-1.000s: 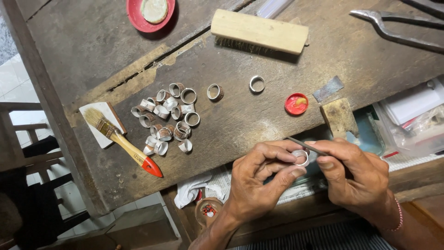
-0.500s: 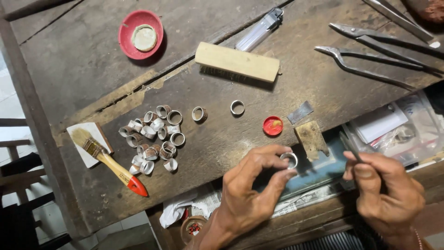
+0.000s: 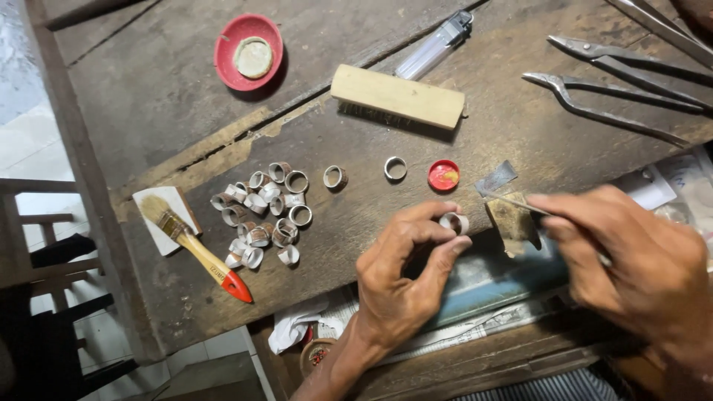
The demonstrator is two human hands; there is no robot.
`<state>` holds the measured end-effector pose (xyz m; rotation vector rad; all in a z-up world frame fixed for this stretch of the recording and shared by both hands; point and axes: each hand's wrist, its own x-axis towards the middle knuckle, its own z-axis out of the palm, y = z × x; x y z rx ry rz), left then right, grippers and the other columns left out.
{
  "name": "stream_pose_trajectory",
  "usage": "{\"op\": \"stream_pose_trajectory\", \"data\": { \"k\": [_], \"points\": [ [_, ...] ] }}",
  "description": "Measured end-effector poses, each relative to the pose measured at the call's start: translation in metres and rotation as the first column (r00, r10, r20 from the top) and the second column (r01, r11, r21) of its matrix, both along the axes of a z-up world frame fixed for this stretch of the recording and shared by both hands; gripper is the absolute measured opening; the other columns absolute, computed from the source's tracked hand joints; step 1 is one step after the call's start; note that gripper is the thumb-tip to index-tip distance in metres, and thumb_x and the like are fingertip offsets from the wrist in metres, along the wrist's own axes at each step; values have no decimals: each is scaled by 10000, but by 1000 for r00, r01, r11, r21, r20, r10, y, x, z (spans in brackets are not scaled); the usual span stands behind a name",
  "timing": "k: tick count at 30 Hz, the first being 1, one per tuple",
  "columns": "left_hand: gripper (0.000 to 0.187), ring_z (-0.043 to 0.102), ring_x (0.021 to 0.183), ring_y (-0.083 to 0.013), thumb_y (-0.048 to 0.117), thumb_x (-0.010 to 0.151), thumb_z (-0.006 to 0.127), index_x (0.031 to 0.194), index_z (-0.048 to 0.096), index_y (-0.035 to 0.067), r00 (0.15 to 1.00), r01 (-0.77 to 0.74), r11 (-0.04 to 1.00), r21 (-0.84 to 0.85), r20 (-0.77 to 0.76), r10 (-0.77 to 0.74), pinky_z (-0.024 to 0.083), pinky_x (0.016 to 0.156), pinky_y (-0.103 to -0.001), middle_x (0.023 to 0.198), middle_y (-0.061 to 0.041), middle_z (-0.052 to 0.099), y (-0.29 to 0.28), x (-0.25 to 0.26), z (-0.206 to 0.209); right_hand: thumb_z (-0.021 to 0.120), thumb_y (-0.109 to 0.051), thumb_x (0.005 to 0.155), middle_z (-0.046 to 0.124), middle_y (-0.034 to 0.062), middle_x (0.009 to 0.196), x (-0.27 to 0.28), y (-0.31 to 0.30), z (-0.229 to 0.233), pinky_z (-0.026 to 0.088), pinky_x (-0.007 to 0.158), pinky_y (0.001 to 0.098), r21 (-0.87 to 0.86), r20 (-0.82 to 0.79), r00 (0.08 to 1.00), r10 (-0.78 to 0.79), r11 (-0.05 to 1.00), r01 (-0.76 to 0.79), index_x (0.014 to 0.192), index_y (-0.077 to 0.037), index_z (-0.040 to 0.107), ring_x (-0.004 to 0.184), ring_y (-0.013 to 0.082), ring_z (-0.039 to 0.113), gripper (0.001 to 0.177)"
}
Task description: Filing the edges of silver rings to smooth them out at a jewelry workshop
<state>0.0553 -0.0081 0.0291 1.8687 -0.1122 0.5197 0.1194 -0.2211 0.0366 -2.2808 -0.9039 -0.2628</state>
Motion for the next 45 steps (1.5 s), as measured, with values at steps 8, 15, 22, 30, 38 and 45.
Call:
{"op": "stream_pose_trajectory", "data": {
  "k": [8, 15, 22, 30, 38, 45],
  "points": [
    [105, 751, 1035, -336, -1, 942, 706, 1000, 620, -12, 998, 3, 1000, 13, 66, -4, 606, 962, -370, 1108, -266, 718, 3, -16, 3, 642, -451, 1013, 712, -1, 830, 63, 48, -3, 400, 295, 275, -356, 205, 940, 271, 916, -187, 1200, -145, 656, 432, 113, 568, 359],
    [148, 773, 1022, -371, -36, 899, 728, 1011, 633, -58, 998, 20, 981, 195, 49, -30, 645, 937, -366, 1069, -303, 726, 29, -24, 19, 630, -242, 1066, 714, 23, 824, 72, 36, -17, 471, 331, 265, -333, 208, 927, 313, 913, -234, 1074, -109, 692, 440, 114, 586, 147],
    [104, 752, 1023, -344, -25, 927, 701, 1004, 632, -34, 998, 62, 989, 131, 23, -65, 592, 945, -356, 1080, -285, 719, 11, -7, 8, 632, -373, 1035, 790, 44, 902, 72, 52, -1, 477, 333, 257, -225, 195, 935, 295, 942, -250, 1169, -93, 704, 532, 120, 694, 319],
    [100, 766, 1004, -343, -6, 900, 722, 974, 664, -40, 997, 43, 979, 197, 54, -54, 616, 936, -359, 1034, -264, 734, 3, -1, -4, 695, -342, 1035, 622, 4, 758, 71, 81, -9, 464, 330, 379, -335, 176, 933, 313, 911, -242, 1060, -129, 601, 576, 193, 665, 234],
    [96, 757, 1027, -356, -23, 922, 701, 1001, 652, -46, 994, 92, 981, 170, 40, -100, 611, 950, -365, 1061, -274, 727, 6, 3, -1, 609, -361, 1056, 754, 2, 887, 76, 53, 0, 386, 269, 217, -378, 259, 904, 339, 897, -229, 1164, -121, 662, 495, 80, 656, 268],
    [78, 746, 1047, -362, -38, 944, 683, 1012, 654, -64, 981, 185, 966, 181, 22, -192, 602, 975, -375, 1097, -298, 712, 4, 12, 7, 637, -480, 1068, 750, 6, 934, 96, 7, -7, 443, 344, 223, -503, 363, 915, 175, 864, 34, 1445, -118, 613, 443, 65, 535, 523]
  ]
}}
